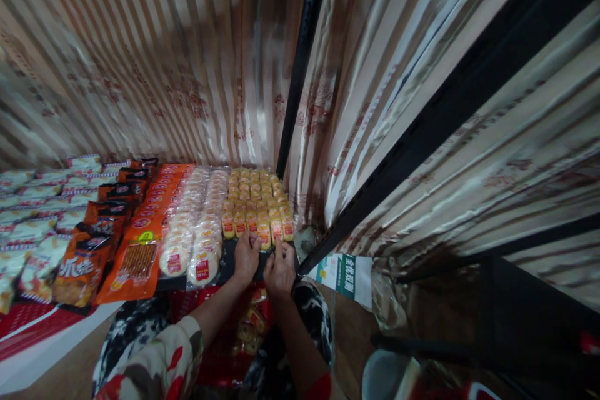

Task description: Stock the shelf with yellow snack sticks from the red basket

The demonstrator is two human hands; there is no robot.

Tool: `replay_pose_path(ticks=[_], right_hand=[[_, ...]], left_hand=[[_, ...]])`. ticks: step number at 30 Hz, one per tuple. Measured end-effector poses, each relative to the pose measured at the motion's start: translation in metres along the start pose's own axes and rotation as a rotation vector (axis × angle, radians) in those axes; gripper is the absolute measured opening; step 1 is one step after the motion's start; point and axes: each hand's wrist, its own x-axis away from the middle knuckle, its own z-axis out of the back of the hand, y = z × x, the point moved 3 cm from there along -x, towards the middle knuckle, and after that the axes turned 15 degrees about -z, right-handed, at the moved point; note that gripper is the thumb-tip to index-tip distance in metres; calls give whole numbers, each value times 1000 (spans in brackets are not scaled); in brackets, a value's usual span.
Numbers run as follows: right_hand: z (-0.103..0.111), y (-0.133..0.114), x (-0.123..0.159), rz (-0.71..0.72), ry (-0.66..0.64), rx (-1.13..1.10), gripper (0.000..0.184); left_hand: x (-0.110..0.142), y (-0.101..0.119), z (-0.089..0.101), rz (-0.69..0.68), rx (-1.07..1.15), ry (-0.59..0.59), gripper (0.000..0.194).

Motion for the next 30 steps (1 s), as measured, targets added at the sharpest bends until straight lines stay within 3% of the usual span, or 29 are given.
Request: replay_pose_path(ticks=[13,21,25,30], right_hand=[[0,0,1,64,29,26,55],[1,-3,1,17,9,34,50],[4,-2,0,14,14,-24,51],[15,-3,12,22,-9,-204,43]], left_hand=[[17,-5,0,-145,82,117,13],[15,-5,-6,-249,25,49,7],[20,-7,5,-284,-4,38,9],[43,-4,33,-286,-40,23,17]])
